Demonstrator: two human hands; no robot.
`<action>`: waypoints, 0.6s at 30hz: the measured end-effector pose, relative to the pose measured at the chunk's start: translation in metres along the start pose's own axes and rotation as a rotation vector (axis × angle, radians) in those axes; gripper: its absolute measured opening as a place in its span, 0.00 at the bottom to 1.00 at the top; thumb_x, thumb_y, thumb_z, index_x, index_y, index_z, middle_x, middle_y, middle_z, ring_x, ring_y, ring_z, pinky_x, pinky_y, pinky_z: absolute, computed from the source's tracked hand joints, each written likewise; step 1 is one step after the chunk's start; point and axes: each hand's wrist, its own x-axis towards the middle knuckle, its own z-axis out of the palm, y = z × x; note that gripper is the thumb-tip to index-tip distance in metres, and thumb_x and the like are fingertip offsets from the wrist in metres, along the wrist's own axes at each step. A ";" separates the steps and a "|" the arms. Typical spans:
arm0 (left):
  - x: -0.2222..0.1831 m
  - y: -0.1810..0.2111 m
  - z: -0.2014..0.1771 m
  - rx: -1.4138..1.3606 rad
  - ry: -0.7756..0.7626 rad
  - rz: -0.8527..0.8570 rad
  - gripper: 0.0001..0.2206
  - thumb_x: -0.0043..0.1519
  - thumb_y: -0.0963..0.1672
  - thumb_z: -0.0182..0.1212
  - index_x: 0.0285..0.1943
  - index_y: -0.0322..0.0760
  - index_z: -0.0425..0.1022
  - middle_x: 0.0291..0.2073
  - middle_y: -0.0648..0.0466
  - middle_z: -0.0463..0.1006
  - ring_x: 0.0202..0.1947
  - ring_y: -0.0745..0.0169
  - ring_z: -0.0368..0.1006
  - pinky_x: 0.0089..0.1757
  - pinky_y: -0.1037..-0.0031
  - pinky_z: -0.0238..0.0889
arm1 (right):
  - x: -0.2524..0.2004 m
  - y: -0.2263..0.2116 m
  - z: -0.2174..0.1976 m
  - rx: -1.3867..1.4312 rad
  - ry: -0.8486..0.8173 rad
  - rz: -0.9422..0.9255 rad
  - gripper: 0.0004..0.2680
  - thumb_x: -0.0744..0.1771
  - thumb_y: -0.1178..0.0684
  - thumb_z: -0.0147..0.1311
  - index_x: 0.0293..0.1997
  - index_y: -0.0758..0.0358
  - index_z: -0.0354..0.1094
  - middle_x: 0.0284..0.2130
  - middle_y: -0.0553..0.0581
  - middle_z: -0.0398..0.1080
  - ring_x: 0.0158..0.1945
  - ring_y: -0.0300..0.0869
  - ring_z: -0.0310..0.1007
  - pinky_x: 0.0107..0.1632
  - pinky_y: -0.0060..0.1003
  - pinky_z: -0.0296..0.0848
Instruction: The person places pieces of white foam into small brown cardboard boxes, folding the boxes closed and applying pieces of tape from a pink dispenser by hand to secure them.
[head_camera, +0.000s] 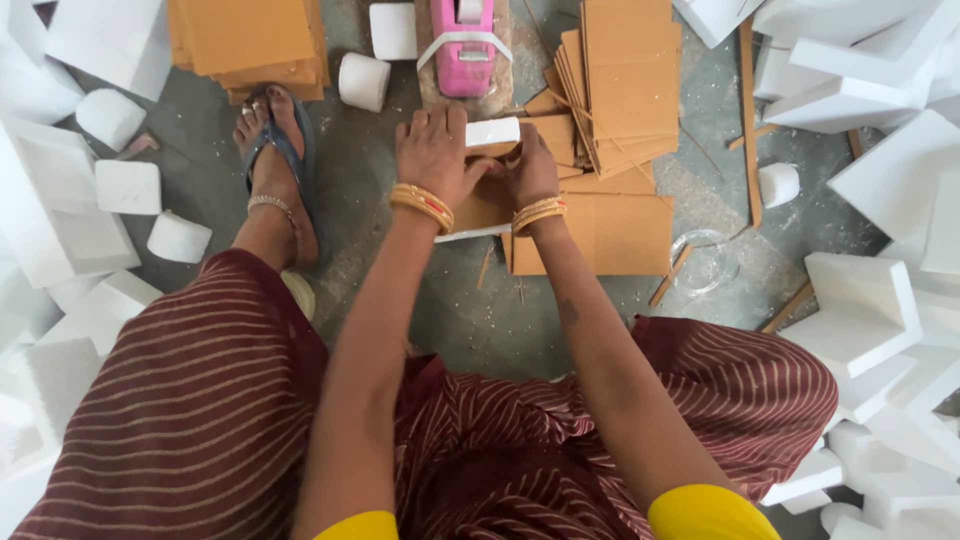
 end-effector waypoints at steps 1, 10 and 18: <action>0.002 0.002 0.002 0.012 0.040 -0.023 0.32 0.45 0.52 0.78 0.53 0.35 0.68 0.47 0.46 0.75 0.48 0.45 0.70 0.43 0.52 0.61 | 0.000 0.001 0.001 0.000 0.008 -0.004 0.24 0.58 0.48 0.76 0.53 0.62 0.64 0.32 0.61 0.73 0.36 0.53 0.75 0.40 0.46 0.73; -0.003 -0.009 0.013 0.061 0.036 0.019 0.31 0.45 0.49 0.77 0.54 0.36 0.69 0.45 0.49 0.75 0.46 0.48 0.70 0.45 0.54 0.62 | 0.025 0.021 -0.037 0.193 -0.047 -0.298 0.23 0.64 0.66 0.53 0.69 0.63 0.59 0.53 0.66 0.73 0.53 0.49 0.76 0.46 0.36 0.78; -0.011 -0.011 0.011 0.101 0.065 0.091 0.21 0.49 0.46 0.72 0.48 0.38 0.68 0.44 0.48 0.74 0.46 0.48 0.70 0.45 0.55 0.62 | 0.065 -0.066 -0.045 0.654 -0.371 -0.064 0.28 0.71 0.65 0.57 0.79 0.63 0.40 0.32 0.61 0.75 0.33 0.39 0.72 0.37 0.33 0.72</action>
